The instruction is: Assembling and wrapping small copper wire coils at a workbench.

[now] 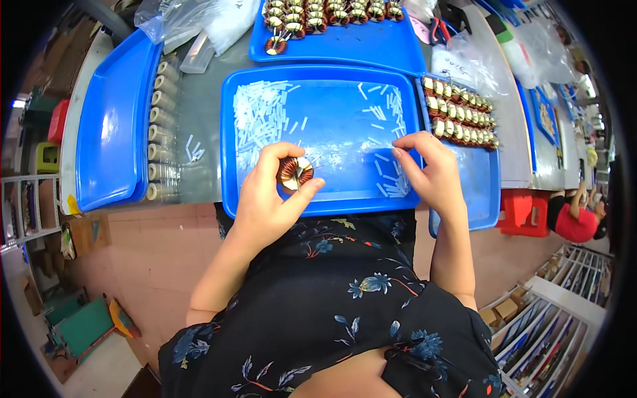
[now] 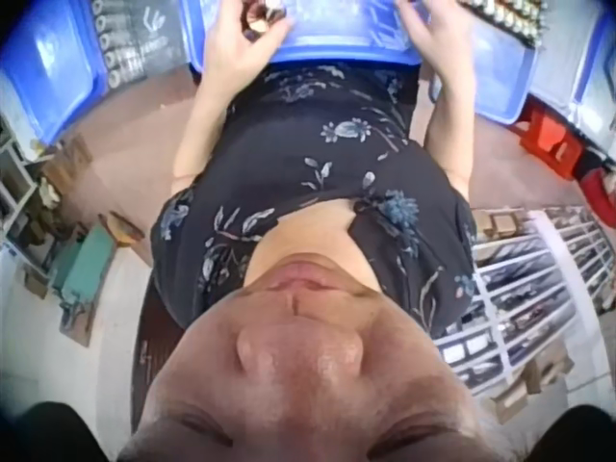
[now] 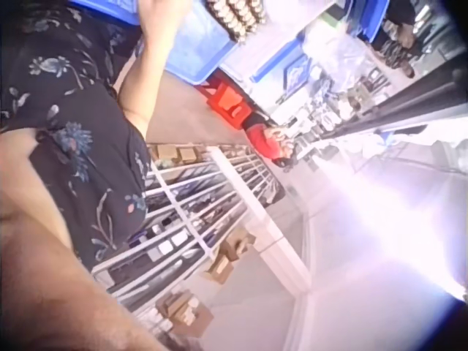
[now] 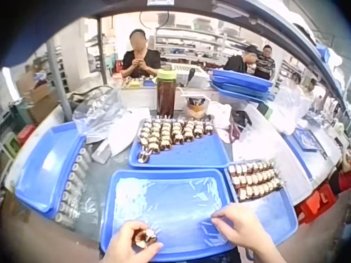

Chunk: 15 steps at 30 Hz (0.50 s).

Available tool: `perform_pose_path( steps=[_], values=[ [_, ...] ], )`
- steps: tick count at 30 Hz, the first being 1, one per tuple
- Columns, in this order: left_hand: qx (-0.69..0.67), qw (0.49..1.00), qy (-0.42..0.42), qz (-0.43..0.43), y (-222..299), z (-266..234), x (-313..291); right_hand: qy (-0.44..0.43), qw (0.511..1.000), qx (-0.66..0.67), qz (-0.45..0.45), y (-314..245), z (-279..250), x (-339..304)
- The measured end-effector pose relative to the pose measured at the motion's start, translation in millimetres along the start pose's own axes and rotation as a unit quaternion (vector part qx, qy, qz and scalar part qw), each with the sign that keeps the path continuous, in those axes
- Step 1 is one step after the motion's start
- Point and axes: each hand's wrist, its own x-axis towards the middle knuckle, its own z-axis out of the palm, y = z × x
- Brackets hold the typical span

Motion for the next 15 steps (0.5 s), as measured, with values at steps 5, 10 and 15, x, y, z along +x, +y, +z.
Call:
perform_pose_path(
  steps=[5, 10, 15],
  values=[
    [-0.045, 0.998, -0.015, -0.031, -2, 2, -1, -0.024, 0.996, 0.081, 0.013, -16, 9, 3],
    [-0.197, 0.975, -0.057, -0.089, 0, 6, 0, -0.06, 0.985, 0.162, -0.001, -36, 20, 14],
    [-0.295, 0.944, -0.072, -0.13, -3, 6, -4, -0.004, 0.995, 0.092, 0.023, -23, 15, 17]
  ],
)
